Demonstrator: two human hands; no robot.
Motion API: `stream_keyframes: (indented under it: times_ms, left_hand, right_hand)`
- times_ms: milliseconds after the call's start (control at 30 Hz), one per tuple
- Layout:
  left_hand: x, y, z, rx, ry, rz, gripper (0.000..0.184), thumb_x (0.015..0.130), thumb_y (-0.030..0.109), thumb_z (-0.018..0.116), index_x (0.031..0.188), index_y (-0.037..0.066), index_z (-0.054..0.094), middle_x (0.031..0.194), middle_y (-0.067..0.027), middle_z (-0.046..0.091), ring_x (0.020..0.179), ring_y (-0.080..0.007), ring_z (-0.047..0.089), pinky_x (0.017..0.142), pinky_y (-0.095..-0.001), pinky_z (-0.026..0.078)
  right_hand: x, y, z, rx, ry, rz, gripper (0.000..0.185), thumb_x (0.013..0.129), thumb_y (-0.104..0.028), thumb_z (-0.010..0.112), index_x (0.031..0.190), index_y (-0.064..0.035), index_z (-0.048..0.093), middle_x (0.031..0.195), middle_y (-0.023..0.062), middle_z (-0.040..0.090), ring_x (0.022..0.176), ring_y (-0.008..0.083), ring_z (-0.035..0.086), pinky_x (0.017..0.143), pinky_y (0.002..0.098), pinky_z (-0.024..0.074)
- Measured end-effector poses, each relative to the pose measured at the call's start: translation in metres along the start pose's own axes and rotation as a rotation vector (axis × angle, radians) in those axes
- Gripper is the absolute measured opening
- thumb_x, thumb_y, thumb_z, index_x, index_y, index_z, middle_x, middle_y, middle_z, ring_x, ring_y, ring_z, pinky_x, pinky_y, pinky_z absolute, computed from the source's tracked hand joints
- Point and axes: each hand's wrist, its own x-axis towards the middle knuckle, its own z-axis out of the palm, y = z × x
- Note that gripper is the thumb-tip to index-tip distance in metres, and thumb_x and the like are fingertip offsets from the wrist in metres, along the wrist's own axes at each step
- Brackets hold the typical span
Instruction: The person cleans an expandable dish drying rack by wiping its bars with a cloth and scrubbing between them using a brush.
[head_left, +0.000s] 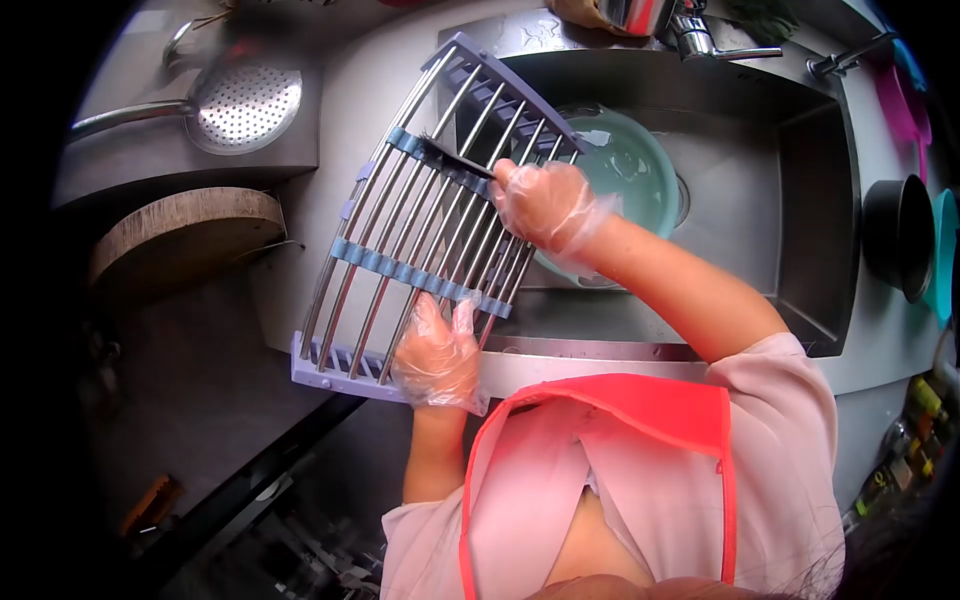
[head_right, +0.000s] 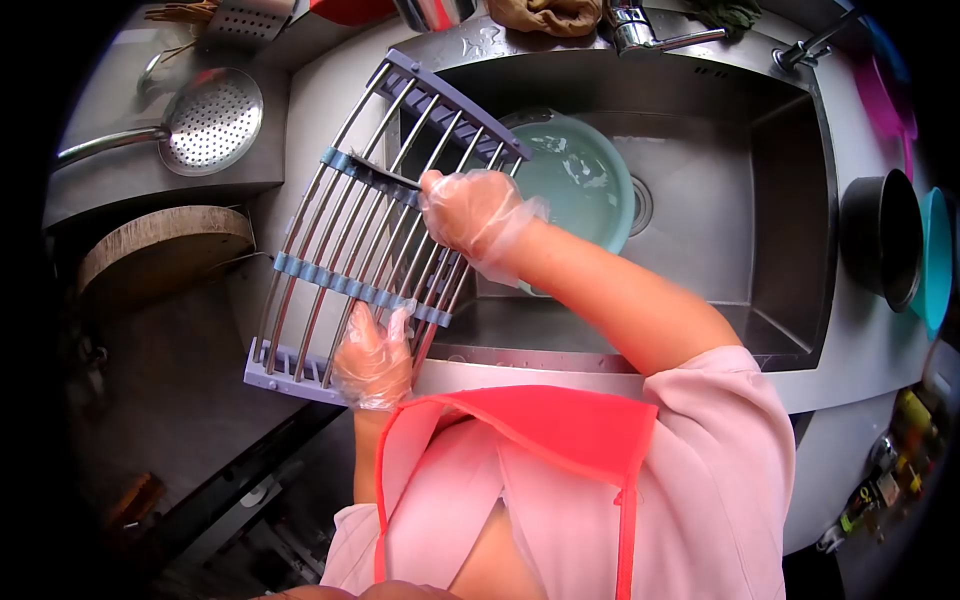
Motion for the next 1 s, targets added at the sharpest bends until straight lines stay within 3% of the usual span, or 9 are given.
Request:
stream_keyframes:
  times_ms: [167,300,500,533,600,667,733,800,1000]
  left_hand:
    - [-0.001,-0.004,-0.001,0.008,-0.058,-0.018,0.037,0.078,0.032,0.065,0.098,0.002,0.055,0.070,-0.0193,0.059,0.060,-0.0404,0.056,0.053,-0.0478,0.043]
    - [-0.001,-0.003,-0.001,0.003,-0.023,0.007,0.038,0.078,0.033,0.064,0.098,0.003,0.055,0.069,-0.0199,0.058,0.062,-0.0413,0.056,0.053,-0.0484,0.043]
    - [-0.001,-0.003,-0.001,0.007,-0.045,-0.032,0.037,0.078,0.032,0.064,0.097,0.002,0.055,0.070,-0.0206,0.058,0.063,-0.0416,0.057,0.054,-0.0482,0.043]
    - [-0.001,-0.006,0.000,0.037,-0.075,-0.006,0.042,0.079,0.030,0.063,0.106,0.000,0.053,0.083,-0.0217,0.061,0.075,-0.0414,0.059,0.065,-0.0477,0.048]
    - [-0.003,-0.005,-0.003,0.011,-0.149,-0.053,0.043,0.078,0.030,0.064,0.108,0.001,0.053,0.086,-0.0221,0.061,0.077,-0.0411,0.059,0.066,-0.0474,0.048]
    - [0.000,-0.003,-0.003,-0.016,-0.189,-0.109,0.045,0.078,0.030,0.065,0.110,0.001,0.052,0.088,-0.0225,0.061,0.079,-0.0408,0.059,0.067,-0.0470,0.048]
    - [-0.001,-0.007,0.001,-0.011,-0.073,-0.043,0.035,0.078,0.030,0.064,0.096,0.002,0.055,0.072,-0.0206,0.059,0.065,-0.0407,0.058,0.055,-0.0490,0.043]
    - [-0.002,-0.006,-0.001,-0.006,-0.077,-0.042,0.037,0.078,0.030,0.064,0.100,0.001,0.054,0.079,-0.0214,0.060,0.072,-0.0410,0.058,0.061,-0.0480,0.046]
    - [0.001,0.001,-0.011,-0.008,-0.181,-0.101,0.038,0.078,0.031,0.063,0.099,0.001,0.054,0.084,-0.0218,0.060,0.077,-0.0411,0.059,0.066,-0.0484,0.046]
  right_hand:
    - [-0.049,0.017,0.008,-0.144,-0.226,0.090,0.017,0.086,-0.021,0.051,0.076,-0.0074,0.049,0.053,0.0150,0.056,0.047,0.0325,0.058,0.043,0.0436,0.0456]
    - [0.019,-0.012,-0.004,-0.096,-0.050,0.029,0.016,0.085,-0.022,0.052,0.079,-0.0070,0.050,0.055,0.0143,0.057,0.047,0.0312,0.058,0.043,0.0417,0.0463]
    - [-0.012,0.003,0.002,-0.164,-0.232,0.059,0.019,0.085,-0.024,0.050,0.078,-0.0073,0.052,0.056,0.0132,0.060,0.049,0.0291,0.061,0.043,0.0411,0.0484]
    - [-0.005,0.002,0.002,-0.152,-0.173,0.045,0.018,0.085,-0.023,0.050,0.078,-0.0073,0.052,0.057,0.0131,0.060,0.050,0.0292,0.061,0.044,0.0405,0.0485]
    - [0.021,-0.007,-0.005,-0.092,-0.014,-0.038,0.015,0.085,-0.020,0.052,0.079,-0.0061,0.051,0.055,0.0136,0.057,0.045,0.0311,0.057,0.042,0.0417,0.0459]
    - [0.042,-0.016,-0.009,-0.137,-0.056,-0.048,0.015,0.085,-0.019,0.051,0.080,-0.0059,0.052,0.055,0.0138,0.057,0.046,0.0310,0.058,0.043,0.0416,0.0464]
    - [0.026,-0.016,-0.011,-0.138,-0.066,-0.053,0.015,0.085,-0.020,0.052,0.080,-0.0059,0.052,0.055,0.0136,0.058,0.046,0.0308,0.058,0.043,0.0413,0.0467]
    - [-0.012,-0.009,-0.012,-0.190,-0.295,0.031,0.016,0.084,-0.020,0.049,0.075,-0.0068,0.051,0.059,0.0124,0.060,0.052,0.0287,0.062,0.045,0.0383,0.0491]
    - [0.036,-0.025,-0.007,-0.127,-0.101,-0.027,0.018,0.086,-0.023,0.051,0.078,-0.0065,0.050,0.055,0.0138,0.058,0.050,0.0307,0.060,0.045,0.0399,0.0473]
